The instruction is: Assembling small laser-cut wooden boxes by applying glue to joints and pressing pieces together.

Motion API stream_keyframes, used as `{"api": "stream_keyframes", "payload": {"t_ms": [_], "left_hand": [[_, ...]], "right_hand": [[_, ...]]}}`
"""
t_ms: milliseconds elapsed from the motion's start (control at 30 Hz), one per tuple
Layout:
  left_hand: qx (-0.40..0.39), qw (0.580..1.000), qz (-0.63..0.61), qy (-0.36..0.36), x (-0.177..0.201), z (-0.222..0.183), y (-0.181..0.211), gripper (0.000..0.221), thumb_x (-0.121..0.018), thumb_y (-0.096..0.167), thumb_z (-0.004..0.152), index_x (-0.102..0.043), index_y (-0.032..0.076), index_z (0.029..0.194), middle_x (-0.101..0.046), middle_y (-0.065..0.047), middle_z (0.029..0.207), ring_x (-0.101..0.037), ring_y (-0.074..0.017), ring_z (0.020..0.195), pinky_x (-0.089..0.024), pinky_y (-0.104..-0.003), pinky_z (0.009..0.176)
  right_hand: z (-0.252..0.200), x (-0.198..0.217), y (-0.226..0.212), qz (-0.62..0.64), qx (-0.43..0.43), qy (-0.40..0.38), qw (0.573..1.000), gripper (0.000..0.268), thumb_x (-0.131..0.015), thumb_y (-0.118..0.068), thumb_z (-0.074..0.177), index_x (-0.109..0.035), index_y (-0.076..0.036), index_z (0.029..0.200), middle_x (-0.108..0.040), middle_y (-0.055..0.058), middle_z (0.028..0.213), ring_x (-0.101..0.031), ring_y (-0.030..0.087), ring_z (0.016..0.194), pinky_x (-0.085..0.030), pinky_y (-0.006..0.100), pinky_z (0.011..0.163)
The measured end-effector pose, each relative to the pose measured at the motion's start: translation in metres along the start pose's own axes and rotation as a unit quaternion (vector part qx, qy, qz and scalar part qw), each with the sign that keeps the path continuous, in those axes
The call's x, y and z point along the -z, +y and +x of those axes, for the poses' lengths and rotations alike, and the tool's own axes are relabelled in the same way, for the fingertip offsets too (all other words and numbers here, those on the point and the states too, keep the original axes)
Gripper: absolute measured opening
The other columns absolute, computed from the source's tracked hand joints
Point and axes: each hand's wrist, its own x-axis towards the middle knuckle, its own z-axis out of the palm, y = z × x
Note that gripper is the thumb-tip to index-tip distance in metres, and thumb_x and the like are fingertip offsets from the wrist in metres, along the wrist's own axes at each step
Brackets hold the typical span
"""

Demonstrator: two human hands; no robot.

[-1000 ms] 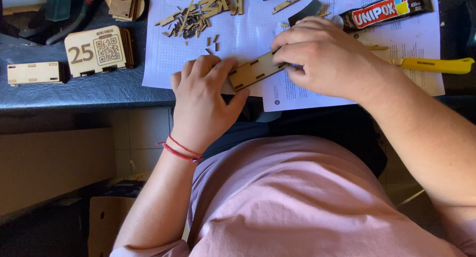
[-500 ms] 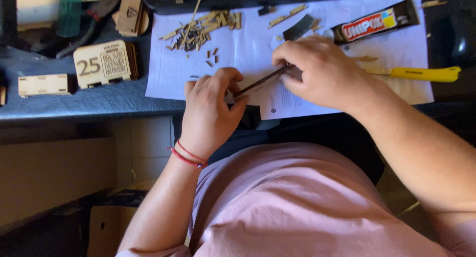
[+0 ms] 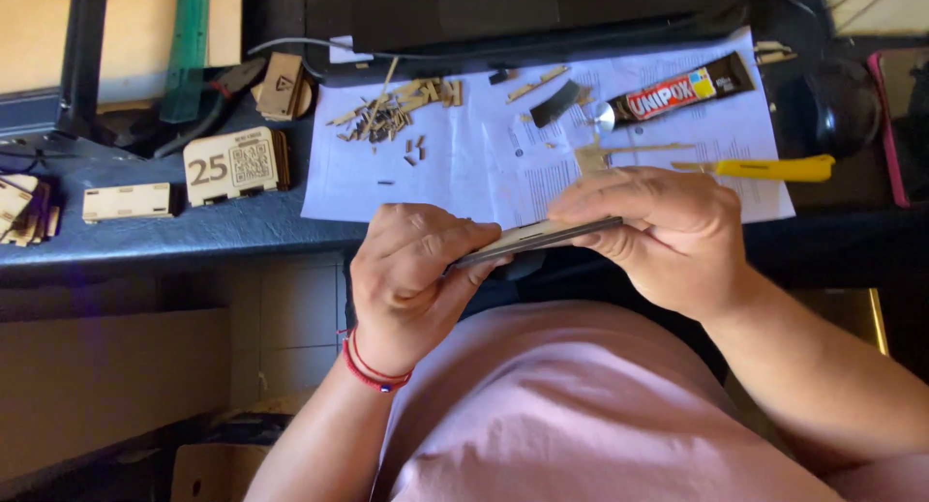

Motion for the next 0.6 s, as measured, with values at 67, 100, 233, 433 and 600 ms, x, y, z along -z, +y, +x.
{"api": "stream_keyframes", "payload": {"t_ms": [67,100,233,433,600], "left_hand": [[0.002,1.000,-0.007,-0.004,0.001,-0.003,0.006,0.013,-0.074,0.013,0.091,-0.071,0.006,0.101,-0.072,-0.004,0.091,-0.066,-0.0192,0.079,-0.048,-0.033,0.081],[0.004,1.000,-0.012,-0.006,0.002,-0.004,0.008,0.012,-0.073,0.012,0.092,-0.071,0.006,0.102,-0.073,-0.004,0.093,-0.065,-0.0184,0.080,-0.048,-0.033,0.081],[-0.019,1.000,-0.009,0.002,0.004,-0.006,0.017,0.014,-0.074,0.014,0.091,-0.070,0.006,0.102,-0.073,-0.006,0.092,-0.067,-0.0195,0.079,-0.050,-0.033,0.079],[-0.044,0.999,-0.031,0.006,0.007,-0.009,0.026,0.013,-0.071,0.008,0.093,-0.069,0.004,0.105,-0.068,-0.007,0.089,-0.063,-0.0210,0.078,-0.050,-0.033,0.077],[-0.053,0.998,-0.038,0.008,0.009,-0.009,0.031,0.012,-0.070,0.006,0.094,-0.070,0.004,0.106,-0.067,-0.005,0.089,-0.064,-0.0209,0.079,-0.051,-0.033,0.077]], "right_hand": [[-0.005,0.002,-0.006,0.012,0.003,-0.003,1.000,0.010,-0.068,-0.006,0.089,-0.067,0.000,0.096,-0.073,0.016,0.096,-0.077,0.026,0.090,-0.064,0.031,0.086],[-0.007,0.002,-0.008,0.024,0.008,-0.006,1.000,0.009,-0.067,-0.004,0.089,-0.066,0.001,0.097,-0.073,0.016,0.095,-0.076,0.027,0.090,-0.064,0.032,0.086],[-0.012,0.002,-0.016,0.024,0.027,0.005,0.999,0.010,-0.067,-0.004,0.088,-0.066,0.002,0.096,-0.073,0.017,0.093,-0.076,0.028,0.088,-0.063,0.036,0.086],[-0.018,0.003,-0.027,0.033,0.052,0.017,0.998,0.015,-0.071,-0.003,0.084,-0.065,0.003,0.096,-0.072,0.019,0.093,-0.076,0.029,0.085,-0.065,0.038,0.084],[-0.020,0.003,-0.032,0.035,0.052,0.031,0.998,0.015,-0.071,-0.004,0.082,-0.065,0.004,0.092,-0.071,0.020,0.090,-0.076,0.029,0.084,-0.067,0.039,0.082]]}}
